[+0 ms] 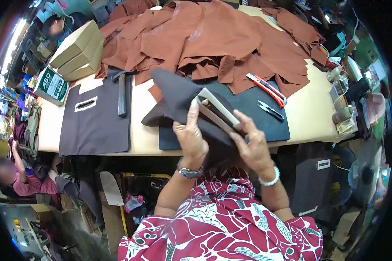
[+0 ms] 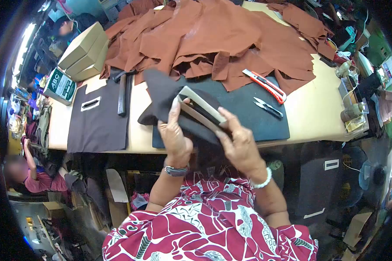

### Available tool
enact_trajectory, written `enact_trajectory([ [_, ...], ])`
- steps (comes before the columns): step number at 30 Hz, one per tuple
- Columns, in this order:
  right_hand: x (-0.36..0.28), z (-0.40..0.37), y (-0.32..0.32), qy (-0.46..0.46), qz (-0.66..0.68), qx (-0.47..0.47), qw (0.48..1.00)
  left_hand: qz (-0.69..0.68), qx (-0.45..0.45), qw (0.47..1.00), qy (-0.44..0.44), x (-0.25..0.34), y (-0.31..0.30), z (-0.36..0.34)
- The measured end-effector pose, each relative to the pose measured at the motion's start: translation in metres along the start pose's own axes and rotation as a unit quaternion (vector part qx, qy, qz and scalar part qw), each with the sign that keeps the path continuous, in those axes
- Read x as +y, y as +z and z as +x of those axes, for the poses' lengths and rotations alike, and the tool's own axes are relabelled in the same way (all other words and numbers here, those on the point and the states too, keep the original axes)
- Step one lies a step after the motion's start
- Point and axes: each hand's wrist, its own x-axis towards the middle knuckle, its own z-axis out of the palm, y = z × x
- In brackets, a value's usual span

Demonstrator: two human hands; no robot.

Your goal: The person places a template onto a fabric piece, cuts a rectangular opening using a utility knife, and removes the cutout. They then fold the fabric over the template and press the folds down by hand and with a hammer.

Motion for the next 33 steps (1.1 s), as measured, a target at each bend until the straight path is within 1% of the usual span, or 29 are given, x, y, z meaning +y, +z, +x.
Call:
enact_trajectory([
  [1, 0.009, 0.004, -0.005, -0.027, 0.003, -0.002, 1.000, 0.014, 0.006, 1.000, 0.002, 0.007, -0.008, -0.004],
  [2, 0.011, 0.010, -0.016, -0.012, 0.018, -0.048, 0.999, 0.025, 0.048, 0.999, -0.002, 0.013, -0.018, -0.007],
  [3, 0.010, 0.017, -0.027, 0.002, 0.031, -0.093, 0.995, 0.054, 0.118, 0.991, -0.014, 0.023, -0.027, -0.011],
  [4, 0.011, 0.023, -0.032, -0.009, 0.003, -0.095, 0.995, 0.085, 0.184, 0.979, -0.031, 0.037, -0.039, -0.011],
  [5, 0.009, 0.029, -0.038, -0.003, -0.006, -0.107, 0.994, 0.015, 0.194, 0.981, -0.006, 0.049, -0.053, -0.009],
  [6, 0.011, 0.033, -0.039, -0.023, -0.007, -0.124, 0.992, 0.078, 0.184, 0.977, 0.073, 0.059, -0.068, -0.008],
  [7, 0.014, 0.037, -0.040, -0.043, -0.008, -0.143, 0.989, 0.129, 0.215, 0.962, 0.109, 0.073, -0.080, -0.007],
  [8, 0.017, 0.041, -0.039, -0.048, -0.021, -0.151, 0.987, 0.137, 0.196, 0.958, 0.158, 0.090, -0.082, -0.009],
  [9, 0.021, 0.044, -0.036, -0.054, -0.032, -0.158, 0.985, 0.118, 0.186, 0.946, 0.239, 0.096, -0.091, -0.006],
  [10, 0.025, 0.048, -0.032, -0.061, -0.042, -0.164, 0.984, 0.227, 0.187, 0.894, 0.337, 0.100, -0.096, -0.003],
  [11, 0.031, 0.051, -0.028, -0.064, -0.044, -0.169, 0.983, 0.330, 0.184, 0.821, 0.427, 0.102, -0.098, 0.001],
  [13, 0.045, 0.055, -0.020, -0.068, -0.052, -0.179, 0.980, 0.471, 0.067, 0.783, 0.401, 0.097, -0.069, -0.003],
  [14, 0.049, 0.056, -0.015, -0.068, -0.067, -0.174, 0.980, 0.550, -0.045, 0.743, 0.379, 0.095, -0.053, -0.002],
  [15, 0.056, 0.055, -0.011, -0.091, -0.080, -0.163, 0.979, 0.558, -0.179, 0.738, 0.335, 0.086, -0.035, 0.002],
  [16, 0.063, 0.054, -0.007, -0.113, -0.093, -0.152, 0.978, 0.585, -0.274, 0.706, 0.290, 0.070, -0.030, 0.010],
  [17, 0.068, 0.053, -0.004, -0.135, -0.105, -0.140, 0.975, 0.580, -0.347, 0.679, 0.286, 0.046, -0.026, 0.019],
  [18, 0.069, 0.051, -0.002, -0.127, -0.100, -0.138, 0.977, 0.594, -0.407, 0.639, 0.271, 0.024, -0.022, 0.028],
  [19, 0.071, 0.049, 0.000, -0.125, -0.085, -0.133, 0.979, 0.596, -0.437, 0.630, 0.237, 0.005, -0.023, 0.034],
  [21, 0.074, 0.044, 0.004, -0.118, -0.057, -0.119, 0.984, 0.618, -0.474, 0.585, 0.225, -0.020, -0.024, 0.049],
  [23, 0.079, 0.041, 0.007, -0.135, -0.066, -0.086, 0.985, 0.597, -0.493, 0.614, 0.152, -0.024, -0.025, 0.058],
  [24, 0.081, 0.041, 0.009, -0.145, -0.074, -0.073, 0.984, 0.577, -0.490, 0.637, 0.146, -0.022, -0.025, 0.060],
  [27, 0.084, 0.039, 0.009, -0.168, -0.118, -0.061, 0.977, 0.580, -0.487, 0.646, 0.092, -0.020, -0.033, 0.066],
  [28, 0.084, 0.039, 0.009, -0.175, -0.135, -0.061, 0.973, 0.571, -0.488, 0.653, 0.098, -0.019, -0.037, 0.067],
  [31, 0.082, 0.038, 0.005, -0.216, -0.169, -0.074, 0.959, 0.567, -0.489, 0.651, 0.127, -0.011, -0.047, 0.069],
  [33, 0.087, 0.039, 0.003, -0.285, -0.213, -0.083, 0.931, 0.553, -0.494, 0.654, 0.149, -0.011, -0.057, 0.072],
])
